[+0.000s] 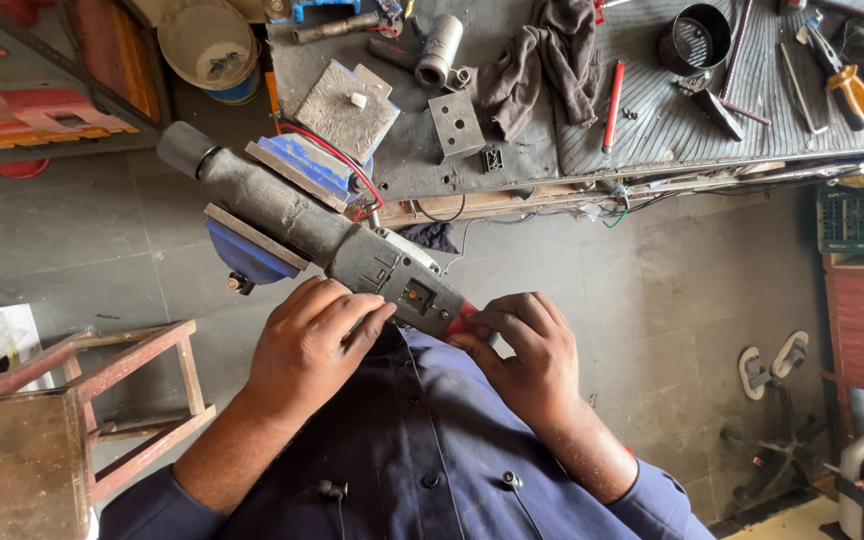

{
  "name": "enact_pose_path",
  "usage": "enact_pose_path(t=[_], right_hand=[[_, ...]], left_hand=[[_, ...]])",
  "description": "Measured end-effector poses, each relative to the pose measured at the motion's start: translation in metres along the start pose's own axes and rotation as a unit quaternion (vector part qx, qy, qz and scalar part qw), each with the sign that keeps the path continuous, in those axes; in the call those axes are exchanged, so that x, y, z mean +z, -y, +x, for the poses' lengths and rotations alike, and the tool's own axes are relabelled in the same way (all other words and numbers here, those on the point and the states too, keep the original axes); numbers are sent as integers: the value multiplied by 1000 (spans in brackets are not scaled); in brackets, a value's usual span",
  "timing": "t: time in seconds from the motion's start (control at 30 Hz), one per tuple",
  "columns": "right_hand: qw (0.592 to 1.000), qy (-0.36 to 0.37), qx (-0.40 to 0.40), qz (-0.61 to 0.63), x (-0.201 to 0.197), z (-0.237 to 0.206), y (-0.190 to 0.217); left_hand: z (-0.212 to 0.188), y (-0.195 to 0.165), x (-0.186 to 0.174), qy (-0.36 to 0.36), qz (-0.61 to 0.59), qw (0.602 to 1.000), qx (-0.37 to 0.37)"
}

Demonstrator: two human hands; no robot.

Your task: The person works on a power tool clamped in a bench vise, using a red-handled screwdriver to turn screws on its housing for an extended period. They then set the screwdriver down, pick up a green screwdriver and pliers, handle a hammer, and finally lift the angle grinder from the vise area.

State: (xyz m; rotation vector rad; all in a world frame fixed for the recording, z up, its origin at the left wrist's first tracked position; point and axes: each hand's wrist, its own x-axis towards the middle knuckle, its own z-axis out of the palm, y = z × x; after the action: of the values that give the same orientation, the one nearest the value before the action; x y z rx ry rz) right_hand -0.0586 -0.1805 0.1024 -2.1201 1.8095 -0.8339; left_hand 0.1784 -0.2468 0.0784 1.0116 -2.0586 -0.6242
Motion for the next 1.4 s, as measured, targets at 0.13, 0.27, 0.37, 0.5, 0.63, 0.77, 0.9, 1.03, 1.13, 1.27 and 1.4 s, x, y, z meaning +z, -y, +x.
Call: enact_pose_path(t=[0.13,0.27,0.37,0.5,0.63,0.77,0.9,1.03,1.13,1.27,1.4], right_hand=[[1000,-1,5,6,1,-1,2],[1000,4,6,10,1,1,6],[1000,13,-9,5,0,6,9],[999,40,-26,-23,-4,16,14],[992,49,-68,-90,-8,21,24],[975,95,-108,-169,-4,28,32],[954,142,-169,-202,-1,30,36],[945,164,-189,-211,2,31,41],[946,168,-184,-209,4,36,38],[952,141,-181,-202,16,42,28],[970,102,-130,-176,10,48,30]], left_hand=[[-1,5,-4,-4,-20,1000,13],[-3,8,-5,13,-24,999,24],[-7,7,-5,34,-13,999,14],[-14,1,-13,3,-219,948,-231],[-13,-2,-32,-54,-555,765,-323],[-6,0,-45,-2,-624,693,-361],[0,4,-44,46,-582,725,-367],[5,10,-44,57,-553,744,-371],[13,14,-43,52,-534,750,-387],[23,16,-39,64,-528,766,-360],[28,12,-38,109,-420,801,-414]])
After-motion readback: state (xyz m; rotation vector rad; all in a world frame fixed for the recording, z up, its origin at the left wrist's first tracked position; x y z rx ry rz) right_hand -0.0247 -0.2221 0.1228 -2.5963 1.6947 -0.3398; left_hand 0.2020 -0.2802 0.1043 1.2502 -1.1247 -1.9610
